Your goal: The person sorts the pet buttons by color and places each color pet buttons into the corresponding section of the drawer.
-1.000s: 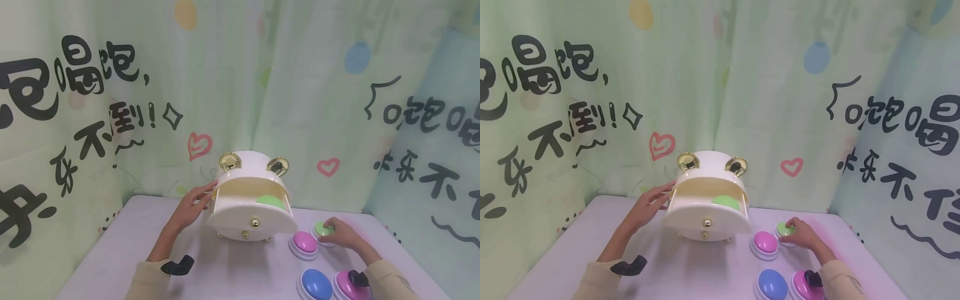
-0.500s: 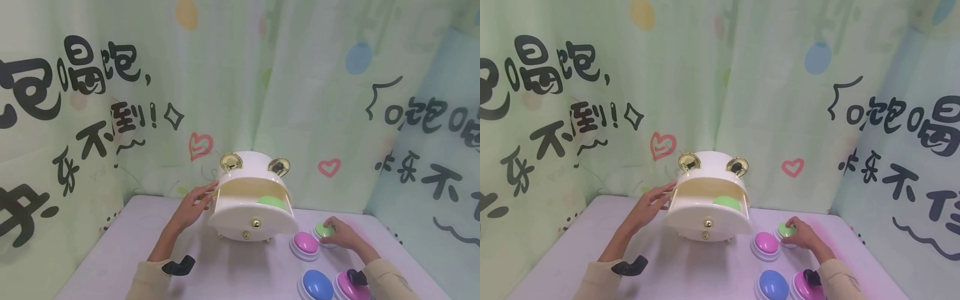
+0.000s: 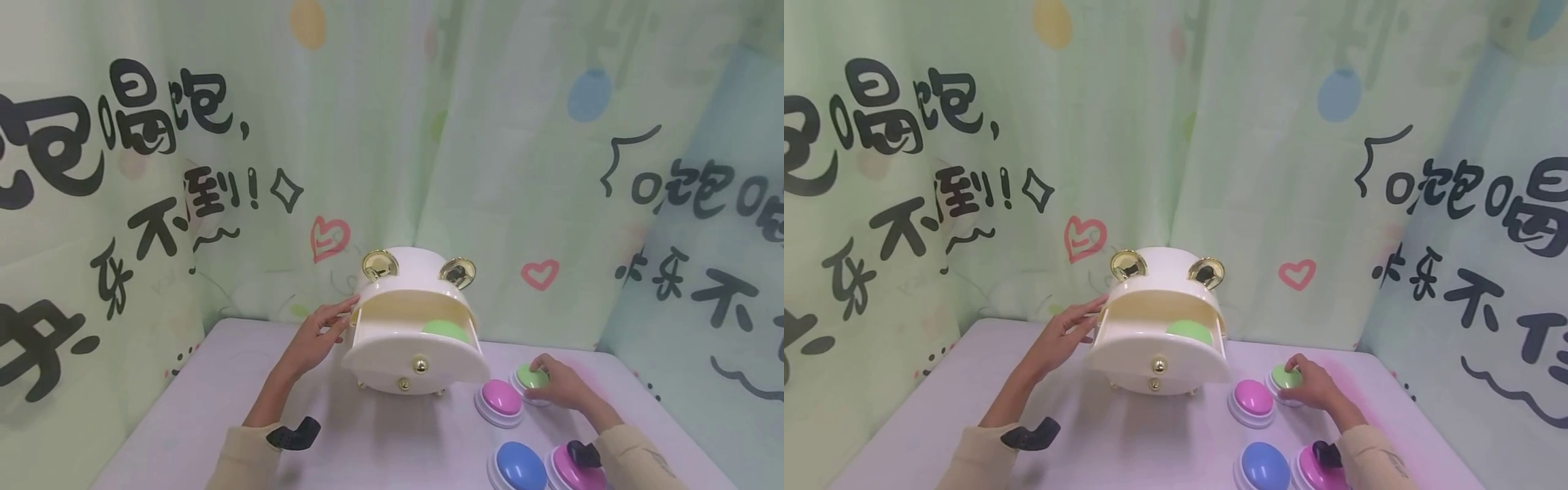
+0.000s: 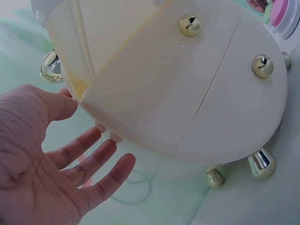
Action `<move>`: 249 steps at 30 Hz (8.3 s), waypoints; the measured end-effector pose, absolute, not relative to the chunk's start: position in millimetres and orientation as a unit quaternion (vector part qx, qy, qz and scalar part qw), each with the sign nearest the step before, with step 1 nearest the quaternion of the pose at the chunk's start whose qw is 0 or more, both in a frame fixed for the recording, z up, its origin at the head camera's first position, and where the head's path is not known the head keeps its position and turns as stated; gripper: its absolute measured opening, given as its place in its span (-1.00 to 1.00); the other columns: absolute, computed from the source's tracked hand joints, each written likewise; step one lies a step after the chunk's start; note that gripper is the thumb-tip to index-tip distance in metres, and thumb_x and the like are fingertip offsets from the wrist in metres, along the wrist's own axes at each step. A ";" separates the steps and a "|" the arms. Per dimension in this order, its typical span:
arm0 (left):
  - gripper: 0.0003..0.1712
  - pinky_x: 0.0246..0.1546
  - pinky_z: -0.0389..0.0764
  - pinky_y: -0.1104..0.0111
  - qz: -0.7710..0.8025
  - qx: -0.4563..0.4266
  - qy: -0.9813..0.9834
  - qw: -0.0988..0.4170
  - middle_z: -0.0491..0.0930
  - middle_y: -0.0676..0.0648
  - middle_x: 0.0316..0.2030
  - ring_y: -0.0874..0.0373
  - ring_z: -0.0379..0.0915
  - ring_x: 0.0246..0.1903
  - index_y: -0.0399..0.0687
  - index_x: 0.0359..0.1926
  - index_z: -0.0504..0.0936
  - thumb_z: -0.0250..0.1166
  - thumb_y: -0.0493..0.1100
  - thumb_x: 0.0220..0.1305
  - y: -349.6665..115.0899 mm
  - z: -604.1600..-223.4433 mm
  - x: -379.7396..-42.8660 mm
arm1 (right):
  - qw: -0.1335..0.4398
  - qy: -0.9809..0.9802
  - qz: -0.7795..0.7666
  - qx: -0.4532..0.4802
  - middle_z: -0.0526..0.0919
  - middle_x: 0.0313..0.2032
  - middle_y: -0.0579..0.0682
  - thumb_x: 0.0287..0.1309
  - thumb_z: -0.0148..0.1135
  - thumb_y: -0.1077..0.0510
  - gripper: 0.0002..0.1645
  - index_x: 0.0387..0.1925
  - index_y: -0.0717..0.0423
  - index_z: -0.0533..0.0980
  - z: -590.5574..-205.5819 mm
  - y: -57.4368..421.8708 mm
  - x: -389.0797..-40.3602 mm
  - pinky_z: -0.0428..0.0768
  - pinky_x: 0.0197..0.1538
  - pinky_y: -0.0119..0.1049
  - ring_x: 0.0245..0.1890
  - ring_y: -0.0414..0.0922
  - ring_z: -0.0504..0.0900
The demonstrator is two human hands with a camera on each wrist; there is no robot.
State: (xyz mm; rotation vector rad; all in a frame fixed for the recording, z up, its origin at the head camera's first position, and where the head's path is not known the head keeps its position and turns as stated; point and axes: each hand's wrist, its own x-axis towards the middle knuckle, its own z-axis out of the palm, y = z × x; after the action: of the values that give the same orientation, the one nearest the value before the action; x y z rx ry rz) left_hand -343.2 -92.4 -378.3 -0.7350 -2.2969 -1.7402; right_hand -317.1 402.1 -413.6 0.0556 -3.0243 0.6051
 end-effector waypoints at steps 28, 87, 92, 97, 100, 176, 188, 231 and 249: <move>-0.49 -0.05 0.73 0.12 -0.584 -0.256 -0.765 0.085 0.48 -0.24 0.26 -0.13 0.55 0.09 0.10 0.46 0.45 0.13 -0.19 0.56 -92.0 -379.2 -343.8 | 0.109 -0.960 0.259 0.020 0.48 0.14 0.56 0.09 0.54 -0.01 -0.24 0.10 0.38 0.36 -411.6 406.2 -301.3 0.56 0.12 0.30 0.14 0.47 0.49; -0.48 -0.05 0.73 0.09 -0.582 -0.243 -0.771 0.086 0.50 -0.20 0.25 -0.11 0.55 0.07 0.16 0.45 0.46 0.13 -0.20 0.55 -90.4 -379.1 -343.0 | 0.242 -0.864 0.440 0.039 0.46 0.27 0.19 0.16 0.53 0.09 -0.22 0.24 0.25 0.29 -364.9 331.2 -247.7 0.56 -0.06 -0.68 0.07 -0.63 0.33; -0.48 -0.06 0.73 0.10 -0.580 -0.242 -0.773 0.087 0.51 -0.20 0.25 -0.10 0.56 0.07 0.16 0.46 0.46 0.14 -0.19 0.55 -90.5 -379.9 -343.1 | 0.263 -0.856 0.441 0.063 0.46 0.22 0.07 0.13 0.54 0.17 -0.25 0.22 0.25 0.31 -359.7 323.8 -243.9 0.57 -0.03 -0.66 0.08 -0.64 0.34; -0.48 -0.06 0.73 0.13 -0.580 -0.243 -0.773 0.086 0.50 -0.20 0.26 -0.10 0.56 0.07 0.15 0.46 0.46 0.14 -0.19 0.55 -90.9 -379.8 -343.2 | 0.285 -0.850 0.435 0.083 0.47 0.14 -0.22 0.10 0.55 0.23 -0.28 0.18 0.27 0.33 -356.0 319.0 -240.4 0.55 -0.01 -0.68 0.11 -0.61 0.37; -0.48 -0.06 0.73 0.13 -0.581 -0.244 -0.771 0.086 0.50 -0.21 0.26 -0.10 0.55 0.08 0.14 0.46 0.46 0.14 -0.19 0.55 -91.0 -380.3 -343.8 | 0.291 -0.847 0.435 0.091 0.46 0.12 -0.30 0.08 0.55 0.26 -0.30 0.16 0.28 0.34 -354.1 316.6 -239.2 0.55 0.00 -0.67 0.12 -0.56 0.39; -0.50 -0.03 0.71 -0.01 -0.595 -0.254 -0.758 0.080 0.47 -0.22 0.29 -0.16 0.52 0.12 0.12 0.45 0.46 0.14 -0.16 0.56 -92.7 -382.9 -346.5 | 0.198 -0.880 0.304 0.305 0.64 0.09 -0.02 0.08 0.56 0.17 -0.38 0.17 0.07 0.49 -286.8 266.9 -267.9 0.69 0.03 -0.26 0.08 -0.28 0.58; -0.49 -0.05 0.72 0.07 -0.589 -0.249 -0.764 0.082 0.48 -0.22 0.29 -0.13 0.53 0.10 0.13 0.46 0.46 0.14 -0.16 0.56 -91.9 -382.2 -346.0 | 0.140 -0.888 0.300 0.317 0.64 0.08 -0.08 0.13 0.53 0.12 -0.42 0.17 0.02 0.52 -274.8 261.7 -276.9 0.67 0.10 -0.16 0.07 -0.19 0.61; -0.48 -0.06 0.73 0.15 -0.583 -0.233 -0.774 0.082 0.49 -0.19 0.30 -0.10 0.54 0.10 0.20 0.45 0.47 0.15 -0.16 0.55 -90.0 -382.9 -345.5 | 0.157 -0.868 0.347 0.317 0.67 0.06 0.12 0.15 0.50 0.22 -0.49 0.12 0.21 0.55 -278.4 243.5 -279.8 0.73 0.01 -0.14 0.05 0.11 0.66; -0.48 -0.06 0.73 0.14 -0.583 -0.235 -0.773 0.084 0.49 -0.19 0.30 -0.09 0.53 0.10 0.20 0.45 0.47 0.14 -0.17 0.55 -89.3 -382.4 -345.1 | 0.272 -0.829 0.362 0.329 0.70 -0.10 0.12 0.14 0.43 0.40 -0.59 0.03 0.15 0.61 -275.9 242.1 -253.3 0.69 -0.10 -0.46 -0.15 -0.31 0.66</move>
State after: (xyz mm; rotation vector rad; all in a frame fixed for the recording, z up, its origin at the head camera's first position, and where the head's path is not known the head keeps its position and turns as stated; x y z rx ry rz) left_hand -345.1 -89.3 -382.4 -0.7024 -2.3066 -1.7387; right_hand -253.3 242.1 -275.9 0.8857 -2.2307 0.9734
